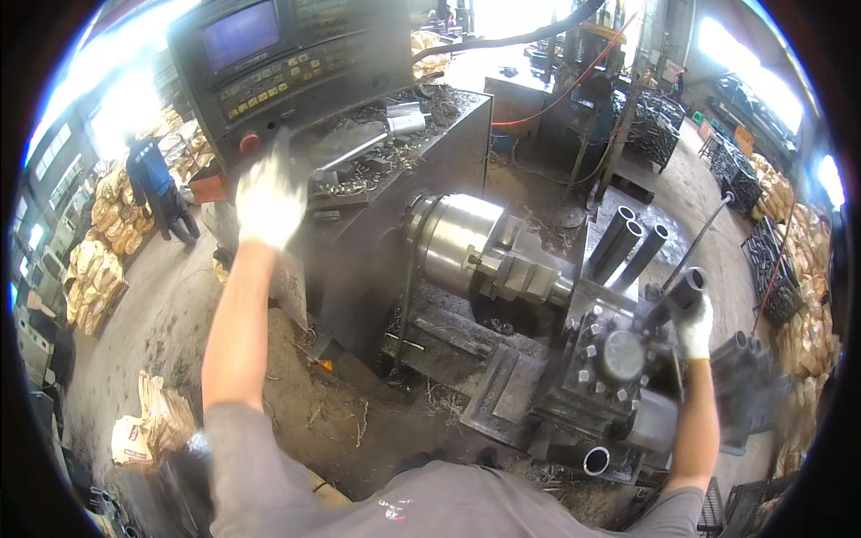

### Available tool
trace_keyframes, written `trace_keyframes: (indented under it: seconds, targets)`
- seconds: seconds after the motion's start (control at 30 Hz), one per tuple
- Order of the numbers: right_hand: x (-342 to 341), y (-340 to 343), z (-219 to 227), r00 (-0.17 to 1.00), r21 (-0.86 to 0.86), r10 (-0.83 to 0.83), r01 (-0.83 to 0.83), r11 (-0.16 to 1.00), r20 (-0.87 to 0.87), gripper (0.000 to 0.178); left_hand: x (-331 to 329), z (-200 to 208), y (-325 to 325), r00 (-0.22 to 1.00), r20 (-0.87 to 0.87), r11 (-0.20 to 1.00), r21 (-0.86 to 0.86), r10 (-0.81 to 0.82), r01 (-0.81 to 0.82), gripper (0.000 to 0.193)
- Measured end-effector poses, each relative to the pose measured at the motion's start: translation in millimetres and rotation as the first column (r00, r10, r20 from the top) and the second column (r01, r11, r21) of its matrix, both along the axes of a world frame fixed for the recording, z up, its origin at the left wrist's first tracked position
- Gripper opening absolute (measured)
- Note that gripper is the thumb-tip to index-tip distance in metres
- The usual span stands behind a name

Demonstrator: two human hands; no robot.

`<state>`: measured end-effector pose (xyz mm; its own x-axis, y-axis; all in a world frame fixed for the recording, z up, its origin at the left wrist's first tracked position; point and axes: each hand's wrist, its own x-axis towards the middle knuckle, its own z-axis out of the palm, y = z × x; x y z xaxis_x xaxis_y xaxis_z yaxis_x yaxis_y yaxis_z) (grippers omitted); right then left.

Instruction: The person repeatedly picks up cylindrical metal parts from a basket, inserts them into a lathe chuck, operates the machine, and removes the finished parts. The person then places the finished parts into a collection basket.

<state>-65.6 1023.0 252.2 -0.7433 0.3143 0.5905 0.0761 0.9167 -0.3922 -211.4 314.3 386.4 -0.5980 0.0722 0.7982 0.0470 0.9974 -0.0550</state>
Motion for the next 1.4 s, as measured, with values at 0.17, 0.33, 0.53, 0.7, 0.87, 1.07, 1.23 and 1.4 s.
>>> trace_keyframes:
  seconds: [0.17,0.33,0.53,0.7,0.87,1.07,1.23,1.4]
  targets:
    - [99.5,-34.3,69.4,0.911,-0.589,0.0,-0.266,0.763,-0.412,0.048,-104.7,44.6,-4.4,0.827,0.497,0.958,-0.028,0.262,-0.287,0.076]
    - [160.7,-139.3,106.4,0.784,-0.472,0.26,-0.564,0.677,-0.563,0.049,-42.2,27.5,-12.7,0.994,0.086,0.982,0.17,0.069,-0.083,0.066]
    - [228.0,-200.9,112.2,0.686,-0.011,0.728,-0.728,0.686,0.014,0.037,196.5,-20.5,185.1,0.195,0.195,0.275,0.621,-0.961,0.734,0.068]
    - [225.4,-248.0,29.5,0.296,-0.611,0.945,-0.776,0.155,-0.136,0.058,322.9,-151.1,214.0,-0.09,0.365,0.272,0.816,-0.927,0.51,0.061]
    - [225.5,-257.3,-5.9,0.168,-0.319,0.975,-0.925,0.207,0.147,0.057,424.0,-327.5,138.8,0.108,0.878,0.817,0.475,-0.467,-0.326,0.037]
    - [260.1,-258.0,-29.5,0.414,-0.584,0.91,-0.728,0.358,0.041,0.058,747.6,-546.8,-54.5,-0.105,0.987,0.502,-0.031,-0.119,-0.864,0.048]
    - [262.3,-361.2,-32.3,0.184,-0.565,0.982,-0.806,0.178,0.046,0.065,956.4,-601.0,-51.6,0.315,0.947,-0.08,0.319,0.066,-0.944,0.04]
    - [358.5,-555.4,-26.5,-0.138,-0.765,0.978,-0.644,0.03,0.155,0.051,1020.3,-596.6,17.1,0.448,0.89,-0.347,0.397,-0.079,-0.85,0.044]
